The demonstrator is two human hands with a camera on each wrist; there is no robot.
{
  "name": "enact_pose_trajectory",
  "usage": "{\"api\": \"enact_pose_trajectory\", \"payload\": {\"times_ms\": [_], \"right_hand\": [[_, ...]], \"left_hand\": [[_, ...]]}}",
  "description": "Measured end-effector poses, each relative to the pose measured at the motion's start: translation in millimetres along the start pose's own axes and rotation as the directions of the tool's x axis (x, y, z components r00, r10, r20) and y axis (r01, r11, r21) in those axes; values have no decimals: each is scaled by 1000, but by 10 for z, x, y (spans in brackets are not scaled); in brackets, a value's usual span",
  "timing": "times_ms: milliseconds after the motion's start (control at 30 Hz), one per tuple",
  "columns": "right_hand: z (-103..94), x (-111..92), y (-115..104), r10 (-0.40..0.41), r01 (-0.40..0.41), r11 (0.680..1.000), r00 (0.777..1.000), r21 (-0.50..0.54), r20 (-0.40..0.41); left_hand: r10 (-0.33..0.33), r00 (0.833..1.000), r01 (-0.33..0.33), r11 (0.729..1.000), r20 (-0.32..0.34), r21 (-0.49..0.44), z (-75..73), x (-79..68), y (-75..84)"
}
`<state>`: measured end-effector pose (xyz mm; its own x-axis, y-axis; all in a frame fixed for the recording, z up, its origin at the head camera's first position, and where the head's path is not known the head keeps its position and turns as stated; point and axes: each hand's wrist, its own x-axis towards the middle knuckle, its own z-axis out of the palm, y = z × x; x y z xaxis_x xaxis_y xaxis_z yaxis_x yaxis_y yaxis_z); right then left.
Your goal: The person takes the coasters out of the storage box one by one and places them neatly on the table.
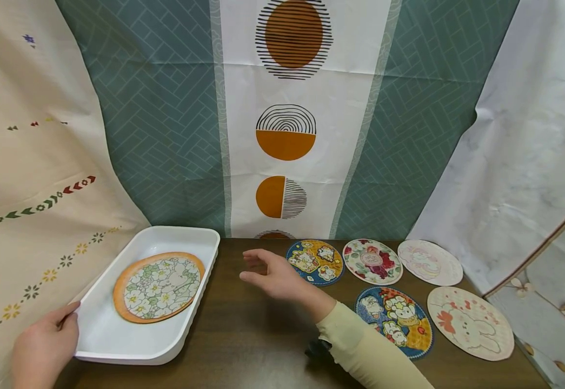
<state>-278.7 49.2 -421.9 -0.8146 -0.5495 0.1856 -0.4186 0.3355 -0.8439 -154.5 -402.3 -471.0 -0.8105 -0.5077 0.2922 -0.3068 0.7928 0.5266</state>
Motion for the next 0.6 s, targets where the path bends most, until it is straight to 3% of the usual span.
{"api": "enact_pose_trajectory", "payload": {"times_ms": [600], "right_hand": [[463,215,-141,-66,67,998,995,-17,69]], "left_hand": [[-71,997,71,997,34,-5,7,-2,58]]}}
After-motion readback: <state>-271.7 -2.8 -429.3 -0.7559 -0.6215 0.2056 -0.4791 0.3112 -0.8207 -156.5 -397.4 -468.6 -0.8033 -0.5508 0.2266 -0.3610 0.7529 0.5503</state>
